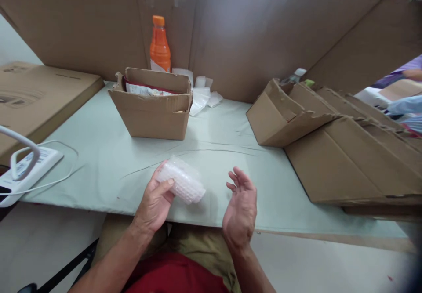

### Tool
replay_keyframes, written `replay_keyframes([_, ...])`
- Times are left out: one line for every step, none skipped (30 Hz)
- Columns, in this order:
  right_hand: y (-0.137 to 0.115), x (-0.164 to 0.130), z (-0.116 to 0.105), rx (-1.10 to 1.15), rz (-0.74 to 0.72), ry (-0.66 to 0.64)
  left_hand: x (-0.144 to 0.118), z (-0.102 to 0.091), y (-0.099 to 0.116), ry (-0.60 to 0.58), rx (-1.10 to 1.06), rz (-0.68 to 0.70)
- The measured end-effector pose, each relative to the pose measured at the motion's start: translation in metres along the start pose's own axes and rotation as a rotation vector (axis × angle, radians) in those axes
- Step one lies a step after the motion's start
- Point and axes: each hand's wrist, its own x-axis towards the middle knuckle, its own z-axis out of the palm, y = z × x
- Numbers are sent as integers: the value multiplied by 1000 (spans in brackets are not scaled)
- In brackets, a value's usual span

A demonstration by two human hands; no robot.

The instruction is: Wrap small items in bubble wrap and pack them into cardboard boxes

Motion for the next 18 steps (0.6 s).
replay_keyframes([1,0,5,54,44,58,-1,3,-3,-6,-11,-1])
replay_keyframes([1,-1,12,93,86,80,-4,7,-7,-18,-20,-7])
replay_keyframes([0,-3,19,123,126,58,-7,11,-11,-43,-26,-19])
replay_keyframes([0,-5,27,151,159,8,-10,15,-15,-77,-32,-38])
replay_keyframes([0,-7,32,179,182,-50,-13,19,-19,-112,-40,-57])
replay_keyframes([-1,-8,36,211,195,-100,-16,21,-21,-140,-47,-74])
replay_keyframes([0,-8,38,248,199,-130,-17,22,-21,-151,-53,-81])
replay_keyframes([1,-8,37,285,202,-142,-18,21,-20,-140,-59,-77])
replay_keyframes([2,-8,34,313,210,-146,-17,20,-18,-109,-64,-66])
replay_keyframes([4,-7,29,327,223,-156,-16,18,-15,-68,-70,-54])
replay_keyframes([6,-7,24,333,243,-188,-14,16,-13,-31,-76,-46])
replay_keyframes([7,-7,20,332,263,-240,-13,15,-12,-5,-82,-47])
replay_keyframes([9,-8,16,323,283,-307,-12,14,-12,5,-89,-58])
replay_keyframes([10,-9,14,309,299,-380,-11,14,-13,1,-95,-76])
replay_keyframes([11,-11,13,290,310,-446,-11,14,-15,-8,-96,-91])
replay_keyframes([12,-13,14,264,319,-495,-11,15,-18,-16,-92,-100])
replay_keyframes([12,-15,15,231,325,-522,-11,16,-22,-18,-84,-99])
replay_keyframes([13,-16,17,194,325,-528,-11,16,-25,-11,-72,-88])
